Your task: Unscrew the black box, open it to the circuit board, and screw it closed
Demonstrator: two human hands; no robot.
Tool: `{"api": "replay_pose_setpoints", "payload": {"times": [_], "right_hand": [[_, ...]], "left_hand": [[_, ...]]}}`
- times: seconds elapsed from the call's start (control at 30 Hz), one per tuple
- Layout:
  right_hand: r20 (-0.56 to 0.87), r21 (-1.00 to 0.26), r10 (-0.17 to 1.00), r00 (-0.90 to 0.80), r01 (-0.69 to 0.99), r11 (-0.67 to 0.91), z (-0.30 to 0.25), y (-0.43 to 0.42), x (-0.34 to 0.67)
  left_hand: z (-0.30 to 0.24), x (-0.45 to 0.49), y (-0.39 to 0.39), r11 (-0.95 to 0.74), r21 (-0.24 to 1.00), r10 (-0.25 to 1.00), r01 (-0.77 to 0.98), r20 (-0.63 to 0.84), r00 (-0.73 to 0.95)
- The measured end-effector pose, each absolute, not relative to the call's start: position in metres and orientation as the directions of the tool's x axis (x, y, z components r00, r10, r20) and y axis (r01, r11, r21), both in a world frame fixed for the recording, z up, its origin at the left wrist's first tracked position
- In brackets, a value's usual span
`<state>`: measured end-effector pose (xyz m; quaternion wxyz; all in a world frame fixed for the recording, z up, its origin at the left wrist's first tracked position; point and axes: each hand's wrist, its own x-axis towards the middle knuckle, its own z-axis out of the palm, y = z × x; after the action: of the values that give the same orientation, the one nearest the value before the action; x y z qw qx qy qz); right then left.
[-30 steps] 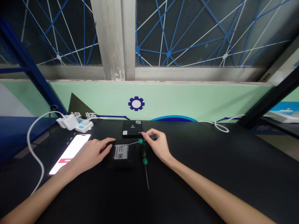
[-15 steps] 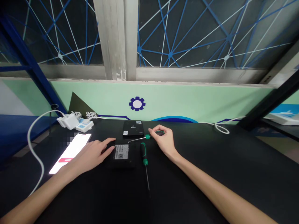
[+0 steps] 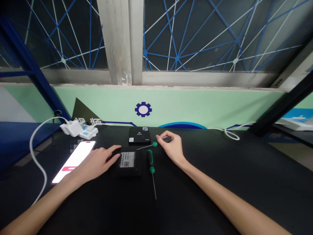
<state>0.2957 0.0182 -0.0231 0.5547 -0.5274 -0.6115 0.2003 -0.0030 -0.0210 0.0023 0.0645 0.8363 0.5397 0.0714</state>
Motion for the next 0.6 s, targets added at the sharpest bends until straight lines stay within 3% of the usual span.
{"api": "replay_pose_setpoints", "payload": {"times": [0.6], "right_hand": [[0.499,-0.804,0.857,0.125,0.435,0.405,-0.0275,0.0153,0.2919]], "left_hand": [[0.0022,-0.0027,-0.0211,-0.412,0.170,0.910,0.895,0.036,0.412]]}}
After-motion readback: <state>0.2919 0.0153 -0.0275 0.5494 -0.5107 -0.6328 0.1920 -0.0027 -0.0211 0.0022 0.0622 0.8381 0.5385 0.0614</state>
